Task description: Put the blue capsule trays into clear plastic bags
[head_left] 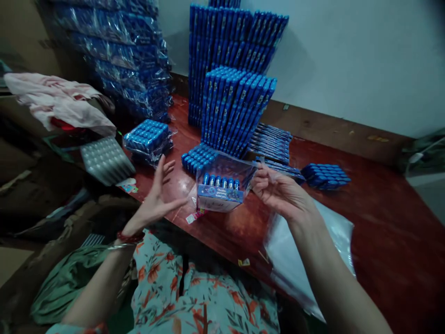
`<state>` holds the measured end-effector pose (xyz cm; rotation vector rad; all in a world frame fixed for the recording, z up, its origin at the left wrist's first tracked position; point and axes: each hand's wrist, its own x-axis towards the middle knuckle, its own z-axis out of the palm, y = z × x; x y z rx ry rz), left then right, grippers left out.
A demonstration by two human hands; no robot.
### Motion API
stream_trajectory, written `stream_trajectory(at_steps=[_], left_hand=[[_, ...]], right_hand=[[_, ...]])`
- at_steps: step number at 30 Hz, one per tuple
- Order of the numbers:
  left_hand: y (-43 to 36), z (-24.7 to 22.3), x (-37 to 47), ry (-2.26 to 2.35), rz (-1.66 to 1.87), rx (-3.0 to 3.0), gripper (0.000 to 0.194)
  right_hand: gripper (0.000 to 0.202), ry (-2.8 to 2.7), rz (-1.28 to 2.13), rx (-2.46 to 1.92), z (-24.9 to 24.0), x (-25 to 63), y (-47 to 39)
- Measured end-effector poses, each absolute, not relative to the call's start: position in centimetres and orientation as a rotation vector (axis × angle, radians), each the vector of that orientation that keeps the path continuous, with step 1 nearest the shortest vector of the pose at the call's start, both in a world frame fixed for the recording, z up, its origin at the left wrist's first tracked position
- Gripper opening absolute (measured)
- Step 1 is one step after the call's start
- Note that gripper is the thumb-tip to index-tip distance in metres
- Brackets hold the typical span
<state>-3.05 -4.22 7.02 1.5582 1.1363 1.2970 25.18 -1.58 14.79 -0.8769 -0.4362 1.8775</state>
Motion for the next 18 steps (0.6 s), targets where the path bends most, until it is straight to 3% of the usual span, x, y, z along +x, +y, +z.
stream_trajectory(at_steps=[2, 5, 7, 12, 18], left_hand=[[-3.1, 5.2, -2.4, 1.104, 1.179, 1.724, 0.133], [-0.5, 3.7, -0.5, 0.943, 1.059, 1.727, 0.147], [1.0, 3.8, 0.9, 0.801, 1.011, 1.687, 0.142], [1.9, 4.7, 3.2, 0.767, 1.105, 1.551, 0.106], [1.7, 3.8, 4.1, 0.850, 1.281, 1.260, 0.097]], right_hand=[[0.028, -0.431, 1.902, -0.877, 15.0, 24.8, -1.6], [0.028, -0.431, 1.906, -0.901, 15.3, 24.4, -1.9], [0.026, -0.470, 1.889, -0.922, 15.4, 24.2, -2.5], [0.023, -0.485, 1.921, -0.937, 14.8, 24.0, -5.1], [0.029, -0.490, 2.000, -1.142, 10.3, 23.7, -8.5]])
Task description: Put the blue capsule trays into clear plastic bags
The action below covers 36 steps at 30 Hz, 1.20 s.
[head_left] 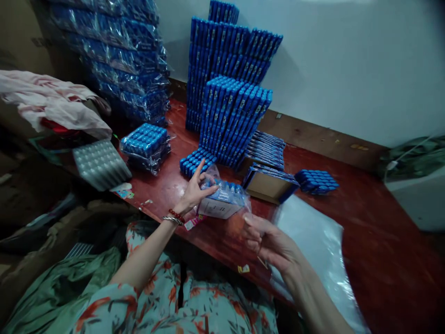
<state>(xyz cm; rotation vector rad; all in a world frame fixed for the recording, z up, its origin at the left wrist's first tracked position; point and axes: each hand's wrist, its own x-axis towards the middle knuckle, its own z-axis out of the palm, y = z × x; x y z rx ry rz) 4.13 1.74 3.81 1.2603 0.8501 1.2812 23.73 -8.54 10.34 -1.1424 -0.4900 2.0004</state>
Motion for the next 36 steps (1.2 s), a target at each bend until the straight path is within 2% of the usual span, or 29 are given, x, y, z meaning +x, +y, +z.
stream_trajectory(at_steps=[3, 6, 9, 12, 15, 19, 23, 26, 29, 36], left_hand=[[1.9, 3.3, 4.5, 0.852, 1.326, 1.197, 0.085], [1.8, 3.1, 4.8, 0.889, 1.393, 1.194, 0.053], [1.9, 2.9, 5.1, 0.845, 1.499, 1.232, 0.019], [2.5, 2.4, 5.1, 0.747, 1.587, 1.196, 0.004], [3.0, 1.9, 4.6, 0.657, 1.582, 1.084, 0.008], [2.3, 2.1, 3.3, 0.593, 1.550, 0.994, 0.012], [0.2, 2.4, 1.7, 0.897, 1.586, 0.952, 0.028], [-1.2, 2.5, 1.1, 1.113, 1.278, 1.062, 0.038], [-2.0, 2.7, 1.3, 1.095, 1.102, 1.074, 0.041], [-2.3, 0.2, 2.2, 1.184, 1.224, 0.960, 0.040]], right_hand=[[0.031, -0.524, 2.013, -1.203, 7.3, 23.9, -9.6], [0.029, -0.624, 1.973, -1.241, 4.5, 24.1, -9.4], [0.031, -0.883, 1.785, -1.313, 2.4, 24.3, -7.8], [0.029, -1.100, 1.496, -1.382, 1.3, 24.4, -5.8], [0.025, -1.161, 1.270, -1.385, 1.0, 24.3, -4.5], [0.024, -1.205, 1.203, -1.389, 0.9, 24.2, -4.2], [0.025, -1.216, 1.185, -1.401, 1.1, 24.1, -4.0], [0.026, -1.223, 1.202, -1.398, 1.3, 24.2, -3.7], [0.027, -1.235, 1.227, -1.401, 1.3, 24.4, -3.5], [0.028, -1.271, 1.194, -1.470, 1.0, 25.0, -3.7]])
